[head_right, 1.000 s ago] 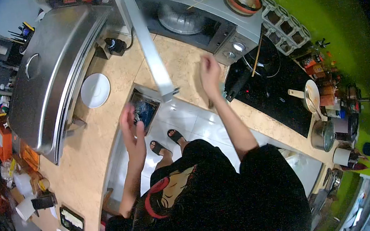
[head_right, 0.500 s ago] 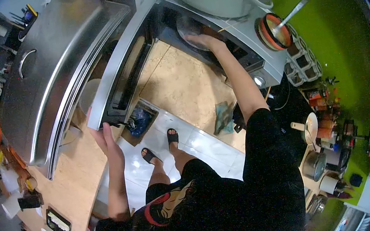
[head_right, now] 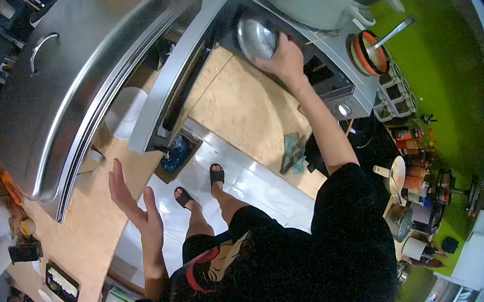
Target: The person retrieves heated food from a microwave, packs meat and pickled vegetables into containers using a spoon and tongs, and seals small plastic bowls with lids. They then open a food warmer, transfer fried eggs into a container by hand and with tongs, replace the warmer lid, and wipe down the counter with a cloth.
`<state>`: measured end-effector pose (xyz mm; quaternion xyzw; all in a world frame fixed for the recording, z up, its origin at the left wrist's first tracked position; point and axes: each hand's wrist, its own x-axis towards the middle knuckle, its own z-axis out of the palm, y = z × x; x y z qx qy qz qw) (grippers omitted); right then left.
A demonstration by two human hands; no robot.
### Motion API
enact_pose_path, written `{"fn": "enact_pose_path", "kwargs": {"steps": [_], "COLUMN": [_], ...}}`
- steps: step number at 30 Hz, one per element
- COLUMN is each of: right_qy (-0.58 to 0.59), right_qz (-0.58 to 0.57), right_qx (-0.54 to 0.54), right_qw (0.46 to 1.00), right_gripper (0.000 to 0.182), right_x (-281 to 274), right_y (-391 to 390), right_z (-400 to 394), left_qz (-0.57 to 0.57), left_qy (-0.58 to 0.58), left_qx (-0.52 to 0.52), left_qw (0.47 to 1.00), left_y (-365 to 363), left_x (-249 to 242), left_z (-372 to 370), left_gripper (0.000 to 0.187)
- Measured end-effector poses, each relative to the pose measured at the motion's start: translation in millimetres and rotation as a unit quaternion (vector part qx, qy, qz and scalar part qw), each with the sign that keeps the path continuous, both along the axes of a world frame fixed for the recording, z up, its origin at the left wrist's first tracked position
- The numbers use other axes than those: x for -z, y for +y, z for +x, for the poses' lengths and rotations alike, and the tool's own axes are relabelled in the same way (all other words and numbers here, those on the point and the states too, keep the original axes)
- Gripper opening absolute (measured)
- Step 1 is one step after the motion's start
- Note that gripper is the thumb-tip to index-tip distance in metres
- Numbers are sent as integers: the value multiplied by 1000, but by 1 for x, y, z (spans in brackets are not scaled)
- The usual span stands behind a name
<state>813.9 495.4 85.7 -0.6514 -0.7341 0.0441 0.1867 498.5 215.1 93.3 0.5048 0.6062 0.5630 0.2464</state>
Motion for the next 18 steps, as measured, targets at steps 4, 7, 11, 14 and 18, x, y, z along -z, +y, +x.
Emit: {"fn": "enact_pose_path", "kwargs": {"steps": [4, 7, 11, 14, 18], "right_qy": [-58, -57, 32, 53, 17], "right_qz": [130, 72, -12, -58, -3], "right_qx": [-69, -88, -94, -86, -66], "right_qw": [987, 992, 995, 993, 998], "right_gripper": [90, 89, 91, 92, 88], "right_x": [18, 18, 21, 36, 28], "right_y": [-72, -146, -210, -204, -189], "right_z": [-18, -39, -49, -37, -39], "left_qz": [-63, -76, -103, -98, -86], "left_qy": [9, -29, 37, 29, 22], "left_qx": [8, 7, 11, 16, 23], "left_qw": [998, 997, 994, 995, 996], "left_y": [-36, -63, -91, -98, -98], "left_x": [8, 19, 21, 21, 9], "left_z": [-11, -19, -35, -45, -62], "left_gripper": [61, 60, 57, 55, 55]}}
